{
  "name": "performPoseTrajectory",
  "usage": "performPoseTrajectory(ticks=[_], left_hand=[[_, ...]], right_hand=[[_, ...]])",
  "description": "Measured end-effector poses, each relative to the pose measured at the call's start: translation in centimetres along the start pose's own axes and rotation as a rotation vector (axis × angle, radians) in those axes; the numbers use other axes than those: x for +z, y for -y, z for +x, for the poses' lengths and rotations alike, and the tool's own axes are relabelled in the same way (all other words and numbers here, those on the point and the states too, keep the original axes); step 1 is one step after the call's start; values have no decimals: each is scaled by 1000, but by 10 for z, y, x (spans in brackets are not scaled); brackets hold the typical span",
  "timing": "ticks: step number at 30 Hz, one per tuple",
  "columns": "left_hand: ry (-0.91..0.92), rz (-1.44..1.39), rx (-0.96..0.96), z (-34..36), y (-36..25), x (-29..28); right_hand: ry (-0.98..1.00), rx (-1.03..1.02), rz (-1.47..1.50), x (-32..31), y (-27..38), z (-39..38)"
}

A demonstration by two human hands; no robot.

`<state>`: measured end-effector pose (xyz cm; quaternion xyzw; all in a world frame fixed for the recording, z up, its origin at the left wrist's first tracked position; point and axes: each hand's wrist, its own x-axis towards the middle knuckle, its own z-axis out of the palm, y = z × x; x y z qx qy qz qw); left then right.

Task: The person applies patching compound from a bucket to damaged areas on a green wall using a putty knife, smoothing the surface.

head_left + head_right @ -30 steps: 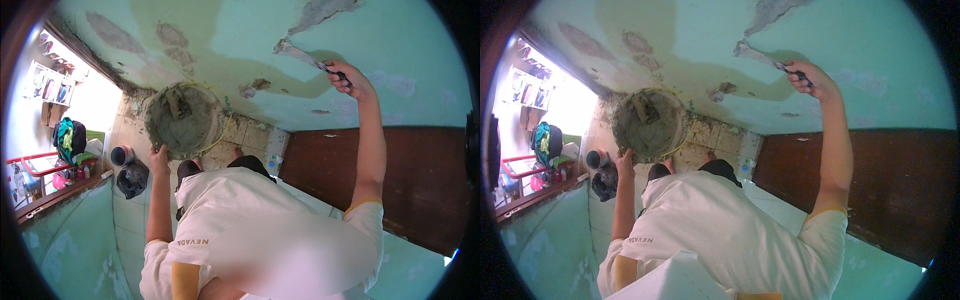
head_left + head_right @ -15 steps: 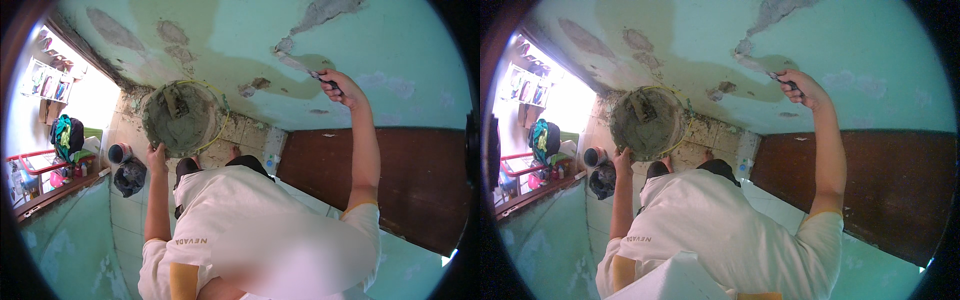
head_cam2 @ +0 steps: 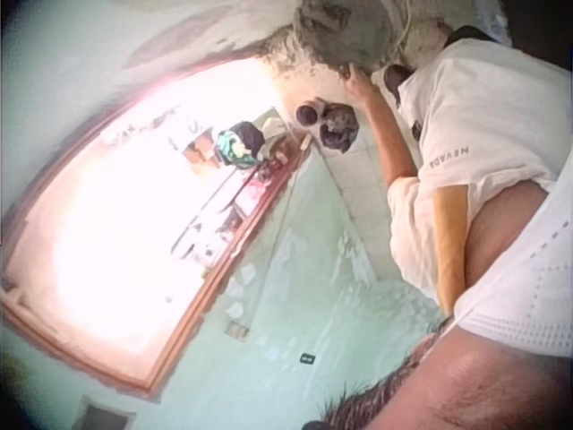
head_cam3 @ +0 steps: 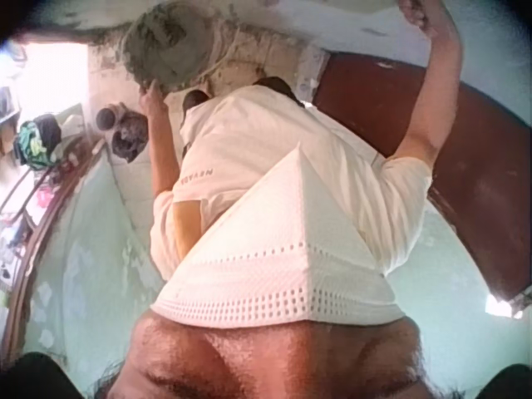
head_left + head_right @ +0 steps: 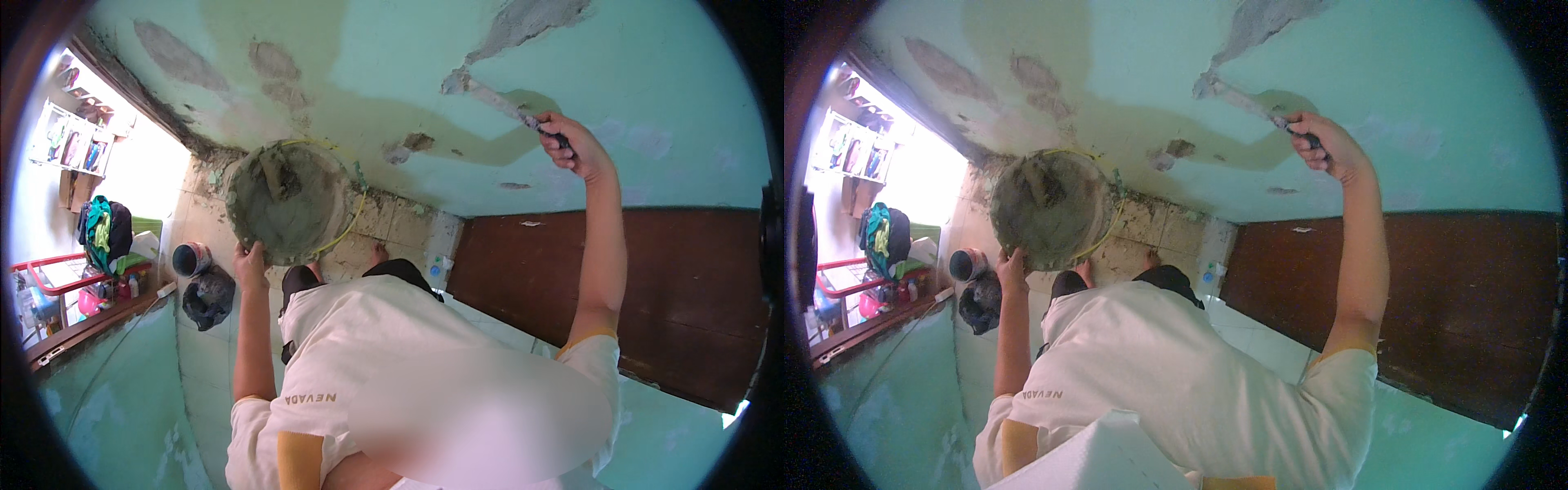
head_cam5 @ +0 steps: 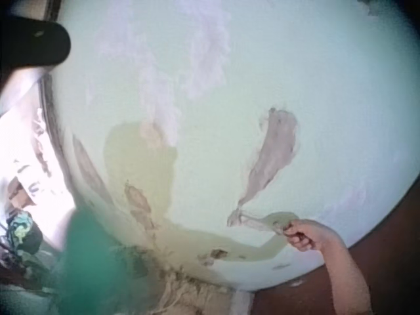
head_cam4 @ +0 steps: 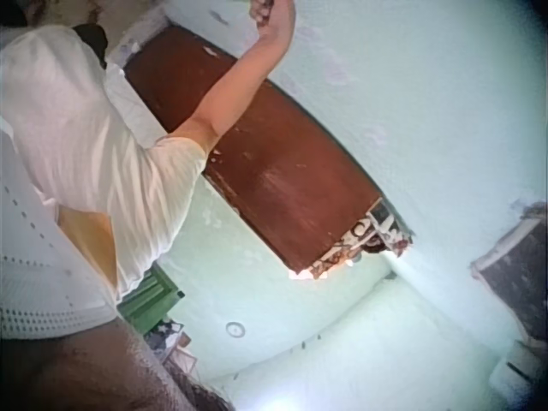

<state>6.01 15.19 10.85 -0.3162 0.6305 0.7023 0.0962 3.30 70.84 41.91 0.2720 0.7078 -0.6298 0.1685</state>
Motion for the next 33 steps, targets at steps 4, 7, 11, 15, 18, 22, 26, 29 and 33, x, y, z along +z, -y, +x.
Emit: performPoseTrajectory(ticks=[4, 7, 11, 15, 18, 22, 26, 29, 33], left_hand=[[5, -32, 3, 0, -1, 2], [45, -83, 44, 12, 13, -6], [33, -54, 10, 7, 6, -3], [74, -60, 11, 12, 7, -2], [42, -47, 9, 9, 2, -2], [33, -17, 5, 7, -2, -1], [36, -41, 24, 7, 2, -1], [50, -49, 23, 9, 3, -3], [30, -15, 6, 6, -5, -1]], right_hand=[[-61, -186, -55, 30, 3, -27], [-259, -453, -250, 47, -8, -32], [-602, -872, -756, 58, -33, -31], [-730, -1064, -936, 48, -55, -2], [-757, -1131, -996, 50, -51, 26], [-820, -1103, -1068, 39, -54, 45], [-838, -1047, -993, 19, -77, 40], [-798, -1123, -887, 23, -81, 33], [-752, -1124, -966, 44, -66, 43]])
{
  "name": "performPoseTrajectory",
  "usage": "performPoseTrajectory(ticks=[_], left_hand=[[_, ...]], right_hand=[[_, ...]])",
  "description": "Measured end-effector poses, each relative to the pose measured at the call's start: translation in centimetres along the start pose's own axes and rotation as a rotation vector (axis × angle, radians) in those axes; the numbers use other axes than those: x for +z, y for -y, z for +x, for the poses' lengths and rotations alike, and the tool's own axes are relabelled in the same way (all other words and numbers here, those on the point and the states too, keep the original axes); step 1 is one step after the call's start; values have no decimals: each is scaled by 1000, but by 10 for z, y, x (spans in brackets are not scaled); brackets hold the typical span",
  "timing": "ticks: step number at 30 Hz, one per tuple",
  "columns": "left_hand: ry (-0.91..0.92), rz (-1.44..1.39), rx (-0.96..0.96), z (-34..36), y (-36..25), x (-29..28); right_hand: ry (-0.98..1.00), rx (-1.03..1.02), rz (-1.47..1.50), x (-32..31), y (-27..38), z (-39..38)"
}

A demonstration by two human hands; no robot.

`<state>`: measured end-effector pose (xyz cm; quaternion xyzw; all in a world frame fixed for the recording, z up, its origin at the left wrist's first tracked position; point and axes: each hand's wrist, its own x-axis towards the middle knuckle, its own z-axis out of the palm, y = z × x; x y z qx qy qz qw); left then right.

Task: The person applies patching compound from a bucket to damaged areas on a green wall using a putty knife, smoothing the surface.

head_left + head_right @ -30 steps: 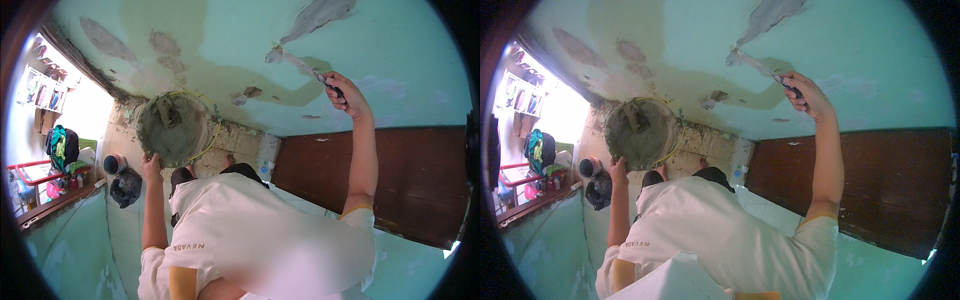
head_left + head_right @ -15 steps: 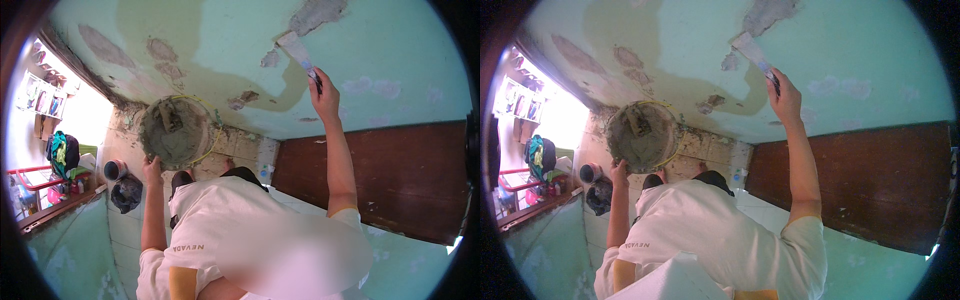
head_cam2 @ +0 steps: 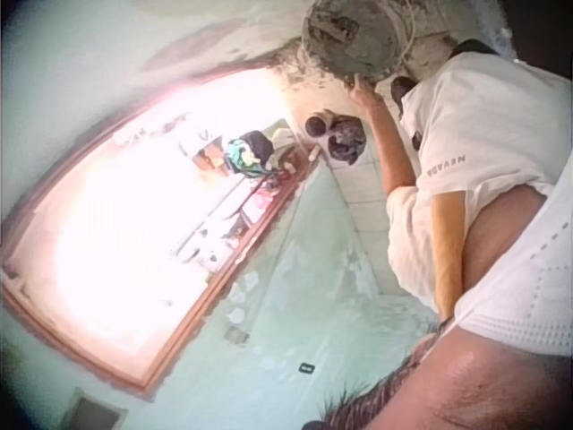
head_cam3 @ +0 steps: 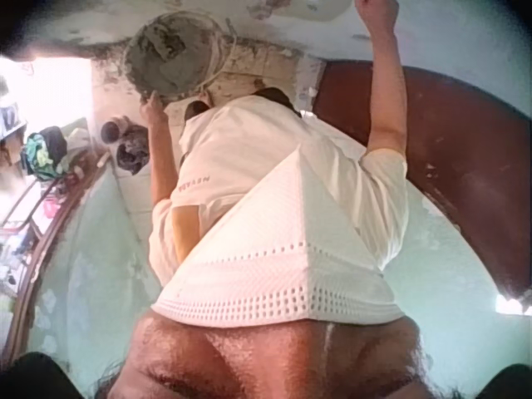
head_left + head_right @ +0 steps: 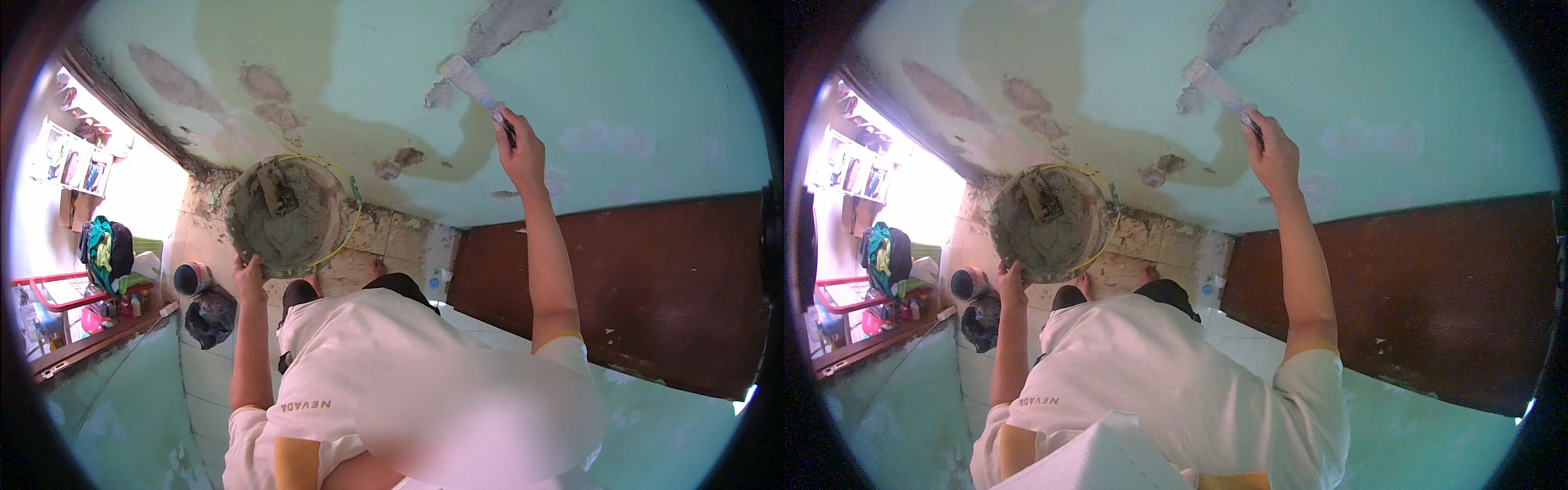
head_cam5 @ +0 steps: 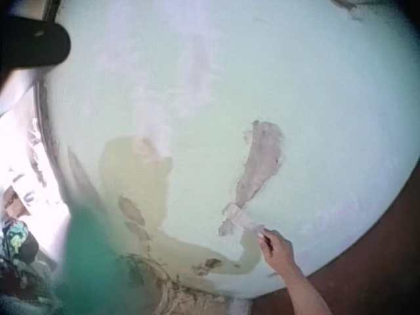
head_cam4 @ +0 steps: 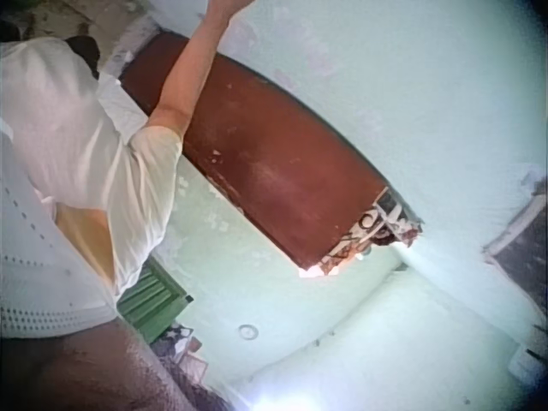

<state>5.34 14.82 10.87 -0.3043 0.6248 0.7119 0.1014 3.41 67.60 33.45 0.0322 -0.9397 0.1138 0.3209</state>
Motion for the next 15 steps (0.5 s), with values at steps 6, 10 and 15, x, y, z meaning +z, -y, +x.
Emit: performPoseTrajectory(ticks=[6, 10, 15], left_hand=[[22, -30, 27, 0, 3, 0], [25, -48, 26, 2, 6, 0], [21, -19, -5, -3, 0, 0]], right_hand=[[-24, 121, 8, -17, -12, -22], [-53, 122, 182, -25, -5, -23], [-108, 15, -58, -23, 19, 2]])
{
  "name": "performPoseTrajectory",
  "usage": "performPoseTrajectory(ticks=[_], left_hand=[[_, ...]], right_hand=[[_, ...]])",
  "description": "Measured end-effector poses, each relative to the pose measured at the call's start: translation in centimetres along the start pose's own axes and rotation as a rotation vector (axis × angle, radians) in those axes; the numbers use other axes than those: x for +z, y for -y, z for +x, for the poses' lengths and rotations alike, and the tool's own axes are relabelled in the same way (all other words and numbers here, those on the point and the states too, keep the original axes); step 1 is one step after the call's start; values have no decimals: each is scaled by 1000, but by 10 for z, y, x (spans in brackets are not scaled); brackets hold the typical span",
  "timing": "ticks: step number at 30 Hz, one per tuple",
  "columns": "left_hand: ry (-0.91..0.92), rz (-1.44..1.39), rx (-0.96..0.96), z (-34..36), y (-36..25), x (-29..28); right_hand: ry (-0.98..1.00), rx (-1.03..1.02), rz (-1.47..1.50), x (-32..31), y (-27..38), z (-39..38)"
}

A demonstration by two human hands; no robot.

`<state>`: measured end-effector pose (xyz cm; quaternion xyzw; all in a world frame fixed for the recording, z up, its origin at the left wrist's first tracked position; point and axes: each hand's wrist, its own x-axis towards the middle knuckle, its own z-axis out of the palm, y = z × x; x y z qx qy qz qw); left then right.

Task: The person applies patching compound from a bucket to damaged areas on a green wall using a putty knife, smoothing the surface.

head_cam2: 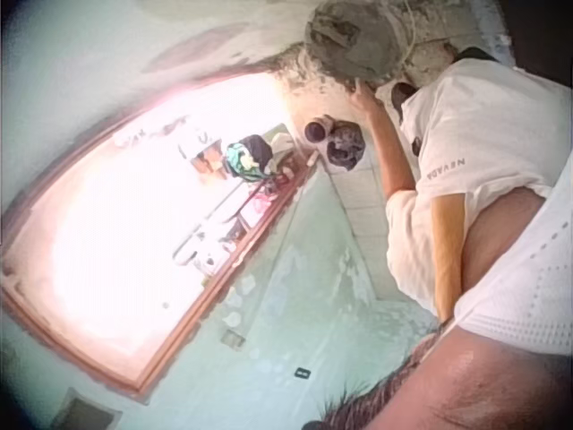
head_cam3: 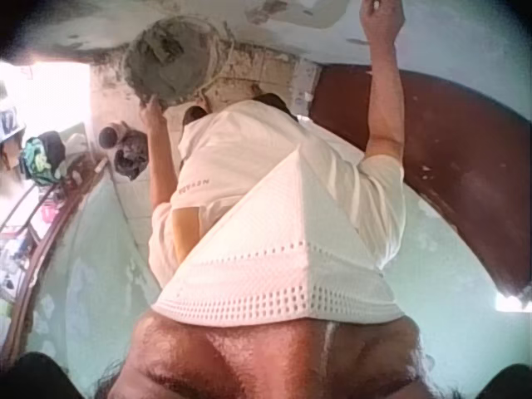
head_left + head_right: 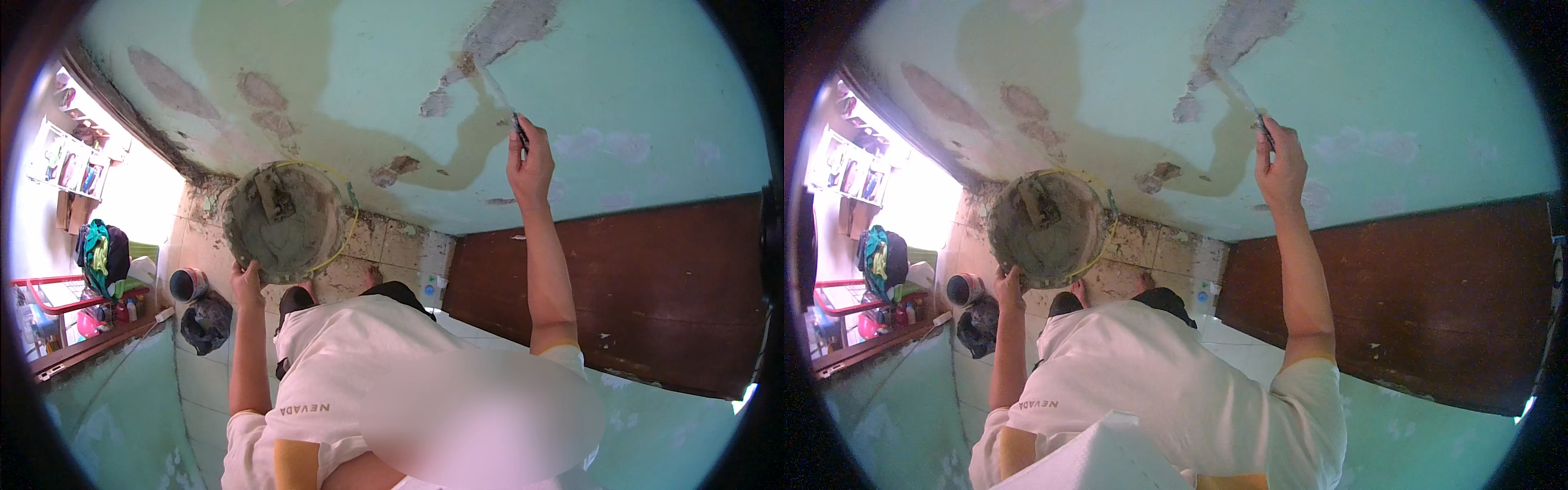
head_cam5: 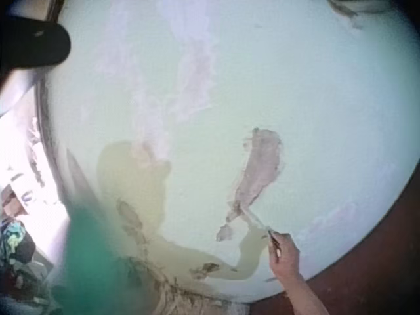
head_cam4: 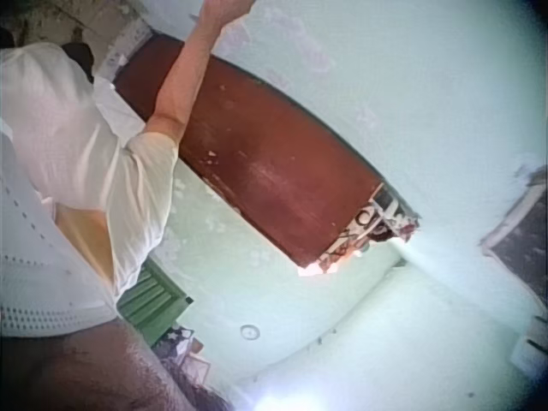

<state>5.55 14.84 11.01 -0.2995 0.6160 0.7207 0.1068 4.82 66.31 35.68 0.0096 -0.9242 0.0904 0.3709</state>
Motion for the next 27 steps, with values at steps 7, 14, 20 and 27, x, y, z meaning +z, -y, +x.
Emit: performPoseTrajectory(ticks=[7, 14, 20, 27], left_hand=[[38, -14, -3, -2, -4, 2], [20, -31, -3, -4, 0, 6], [24, 21, -11, 4, 0, 1], [20, 9, 3, 4, 2, 1]], right_hand=[[24, -123, -365, 3, 9, 18], [-48, -99, -465, -14, -29, -9], [-37, -194, -407, -13, -3, 18], [-16, -176, -528, -66, -25, 42]])
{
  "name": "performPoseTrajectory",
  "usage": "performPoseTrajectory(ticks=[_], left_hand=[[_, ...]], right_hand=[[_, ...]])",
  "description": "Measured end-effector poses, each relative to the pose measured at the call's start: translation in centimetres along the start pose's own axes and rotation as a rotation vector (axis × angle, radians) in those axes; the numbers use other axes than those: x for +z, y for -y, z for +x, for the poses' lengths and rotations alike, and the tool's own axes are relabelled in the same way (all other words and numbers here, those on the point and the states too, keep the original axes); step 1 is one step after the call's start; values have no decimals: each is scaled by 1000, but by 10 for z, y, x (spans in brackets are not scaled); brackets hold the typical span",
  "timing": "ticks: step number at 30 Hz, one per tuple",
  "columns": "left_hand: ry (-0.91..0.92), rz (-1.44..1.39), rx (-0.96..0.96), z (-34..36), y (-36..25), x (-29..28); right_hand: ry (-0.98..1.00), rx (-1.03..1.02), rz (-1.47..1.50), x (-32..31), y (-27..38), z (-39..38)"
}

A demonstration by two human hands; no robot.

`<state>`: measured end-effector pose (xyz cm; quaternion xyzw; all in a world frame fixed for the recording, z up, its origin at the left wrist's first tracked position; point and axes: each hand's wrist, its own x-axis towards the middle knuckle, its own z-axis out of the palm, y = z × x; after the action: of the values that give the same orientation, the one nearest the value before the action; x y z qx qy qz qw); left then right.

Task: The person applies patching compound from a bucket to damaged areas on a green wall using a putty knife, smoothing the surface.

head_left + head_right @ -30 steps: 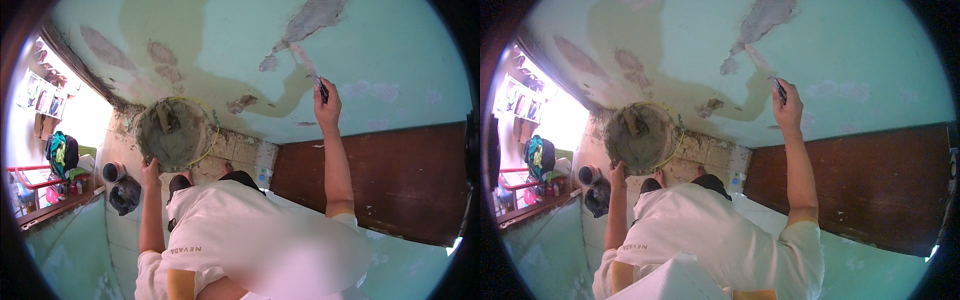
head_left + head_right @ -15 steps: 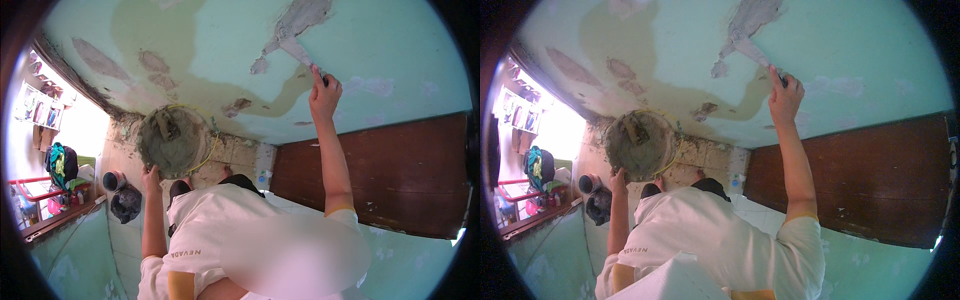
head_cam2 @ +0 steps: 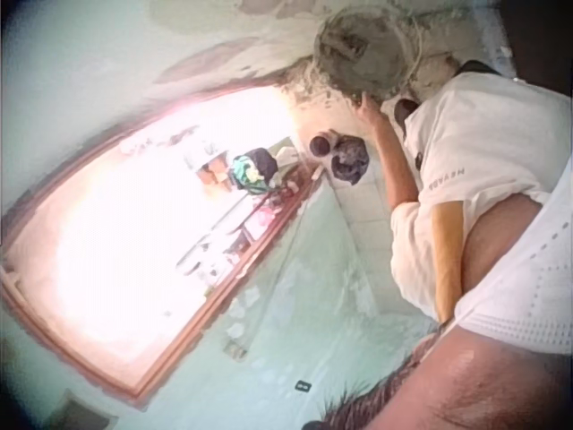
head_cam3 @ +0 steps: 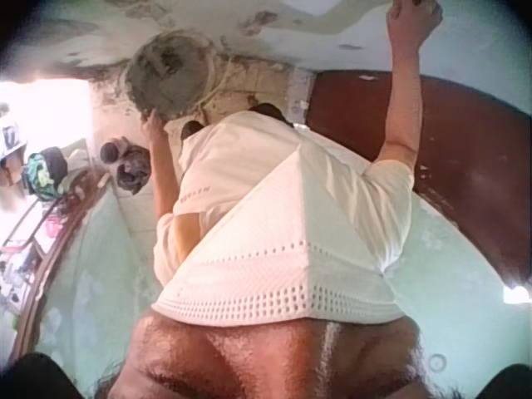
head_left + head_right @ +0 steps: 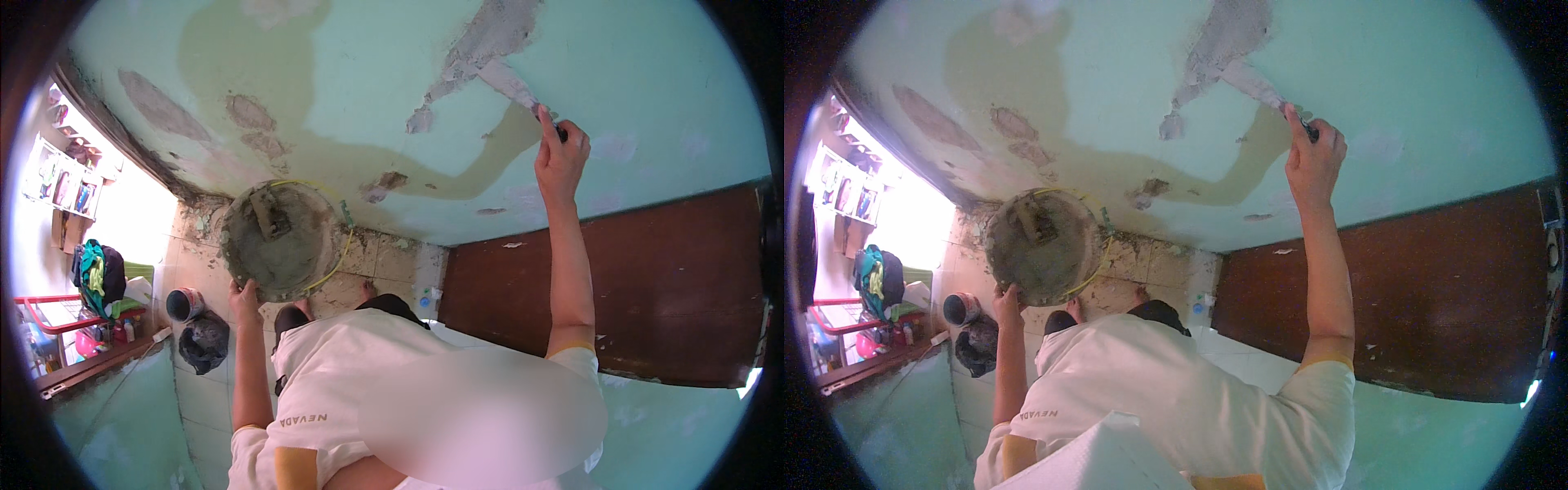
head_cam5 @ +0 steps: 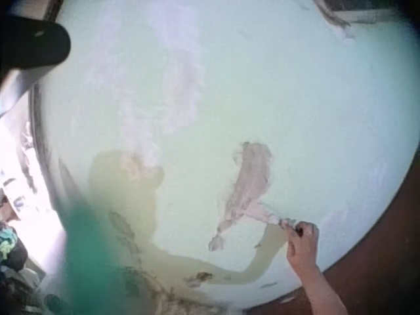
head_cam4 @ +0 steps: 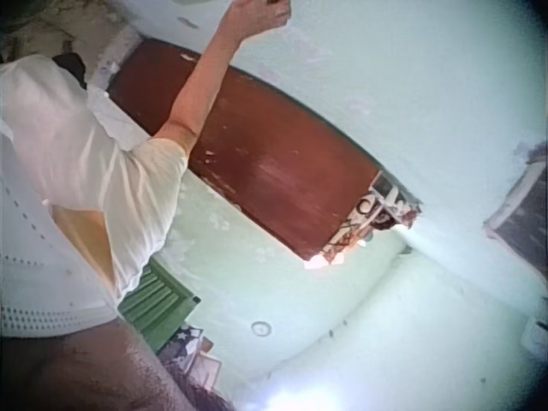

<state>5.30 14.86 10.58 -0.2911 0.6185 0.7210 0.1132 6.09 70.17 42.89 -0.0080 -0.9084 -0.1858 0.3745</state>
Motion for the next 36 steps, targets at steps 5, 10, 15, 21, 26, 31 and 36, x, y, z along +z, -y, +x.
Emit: performPoseTrajectory(ticks=[5, 10, 15, 21, 26, 31, 36], left_hand=[[-1, -51, 21, -5, -6, 4], [-15, -25, 1, -1, -2, 1], [-19, -66, 45, 3, 9, -1], [-19, -33, 12, 5, 6, -3], [-12, -46, 8, 4, 3, 0], [23, -79, 22, 9, 9, -1], [38, -26, 45, 9, 8, -4]], right_hand=[[93, -132, 34, -6, 27, 21], [62, -175, -83, -19, -16, 44], [27, -174, -1, -39, -23, 53], [102, -159, -159, -41, -13, 58], [8, -211, -75, -70, -20, 70], [158, -315, -45, -40, 18, 53], [114, -242, -202, -57, -19, 66]])
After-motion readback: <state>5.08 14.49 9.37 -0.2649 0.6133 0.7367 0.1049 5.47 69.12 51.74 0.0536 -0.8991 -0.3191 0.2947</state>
